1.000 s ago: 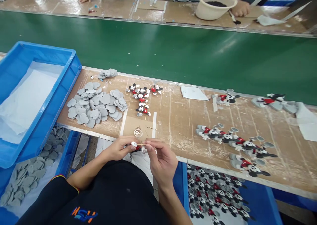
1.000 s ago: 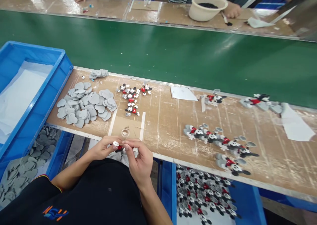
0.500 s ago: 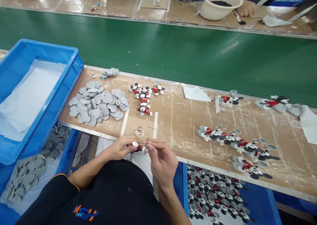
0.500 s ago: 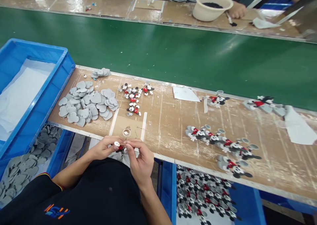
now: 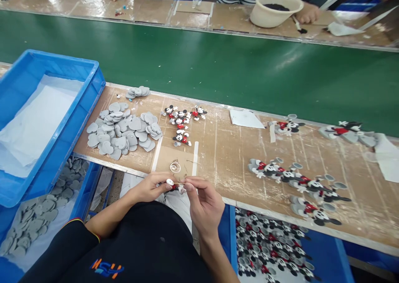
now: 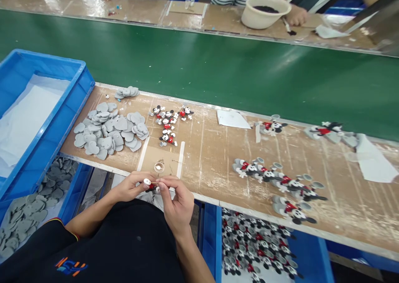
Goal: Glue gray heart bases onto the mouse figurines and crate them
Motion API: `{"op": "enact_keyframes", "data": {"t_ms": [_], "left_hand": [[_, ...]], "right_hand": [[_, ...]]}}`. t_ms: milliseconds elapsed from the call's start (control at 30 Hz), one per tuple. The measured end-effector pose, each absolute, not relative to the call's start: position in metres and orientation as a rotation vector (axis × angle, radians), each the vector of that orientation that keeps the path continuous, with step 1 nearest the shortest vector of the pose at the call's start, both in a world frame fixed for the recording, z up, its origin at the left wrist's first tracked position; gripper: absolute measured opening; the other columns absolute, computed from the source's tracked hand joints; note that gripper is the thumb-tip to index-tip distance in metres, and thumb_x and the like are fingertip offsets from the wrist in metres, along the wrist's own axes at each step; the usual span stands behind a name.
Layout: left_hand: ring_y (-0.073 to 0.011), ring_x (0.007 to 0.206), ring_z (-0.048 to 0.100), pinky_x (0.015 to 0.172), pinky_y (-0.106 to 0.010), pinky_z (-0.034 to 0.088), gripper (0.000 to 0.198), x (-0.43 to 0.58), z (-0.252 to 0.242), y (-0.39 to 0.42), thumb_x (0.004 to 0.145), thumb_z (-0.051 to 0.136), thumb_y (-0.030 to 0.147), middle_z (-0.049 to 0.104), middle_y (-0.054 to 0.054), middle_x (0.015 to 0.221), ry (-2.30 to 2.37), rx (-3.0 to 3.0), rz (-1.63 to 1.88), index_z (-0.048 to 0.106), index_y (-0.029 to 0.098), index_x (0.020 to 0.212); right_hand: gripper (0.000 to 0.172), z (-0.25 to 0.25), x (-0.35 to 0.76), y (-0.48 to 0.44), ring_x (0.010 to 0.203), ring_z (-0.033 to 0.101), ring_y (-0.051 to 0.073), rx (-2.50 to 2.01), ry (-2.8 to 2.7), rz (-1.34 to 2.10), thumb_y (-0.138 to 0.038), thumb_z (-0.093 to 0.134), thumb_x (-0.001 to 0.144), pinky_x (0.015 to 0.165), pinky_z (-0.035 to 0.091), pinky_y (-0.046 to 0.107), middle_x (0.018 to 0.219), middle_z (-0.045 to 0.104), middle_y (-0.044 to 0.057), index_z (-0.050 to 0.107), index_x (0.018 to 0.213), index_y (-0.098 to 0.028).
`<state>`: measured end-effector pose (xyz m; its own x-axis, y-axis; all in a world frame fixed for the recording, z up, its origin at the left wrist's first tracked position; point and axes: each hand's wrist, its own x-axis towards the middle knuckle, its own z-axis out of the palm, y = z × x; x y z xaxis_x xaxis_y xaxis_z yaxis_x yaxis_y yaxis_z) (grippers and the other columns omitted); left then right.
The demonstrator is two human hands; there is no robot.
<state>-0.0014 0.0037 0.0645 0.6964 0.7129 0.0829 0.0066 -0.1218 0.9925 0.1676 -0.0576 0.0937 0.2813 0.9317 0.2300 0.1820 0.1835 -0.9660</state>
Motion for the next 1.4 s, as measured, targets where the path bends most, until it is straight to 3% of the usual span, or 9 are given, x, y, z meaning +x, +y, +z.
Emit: {"op": "enact_keyframes", "data": {"t_ms": [533, 1400], "left_hand": [[-0.0203, 0.091, 0.065, 0.082, -0.029, 0.05, 0.042, -0.0018, 0.065, 0.0033, 0.101, 0.045, 0.044, 0.07, -0.013, 0.099, 0.587, 1.577, 0.663, 0.071, 0.011, 0.102], [-0.0203, 0.094, 0.065, 0.086, -0.03, 0.049, 0.039, -0.0054, 0.0611, 0.0024, 0.101, 0.045, 0.041, 0.07, -0.014, 0.1, 0.556, 1.623, 0.682, 0.07, 0.011, 0.103]], "right_hand": [[0.005, 0.0959, 0.1637, -0.059, 0.083, 0.069, 0.02, -1.318, -1.143, 0.734, -0.02, 0.065, 0.09, 0.074, 0.057, 0.036, 0.084, 0.073, 0.004, 0.069, 0.089, -0.023], [0.005, 0.0897, 0.1631, -0.0641, 0.084, 0.068, 0.019, -1.349, -1.119, 0.735, -0.018, 0.066, 0.089, 0.076, 0.055, 0.034, 0.085, 0.072, 0.003, 0.068, 0.088, -0.022]]}}
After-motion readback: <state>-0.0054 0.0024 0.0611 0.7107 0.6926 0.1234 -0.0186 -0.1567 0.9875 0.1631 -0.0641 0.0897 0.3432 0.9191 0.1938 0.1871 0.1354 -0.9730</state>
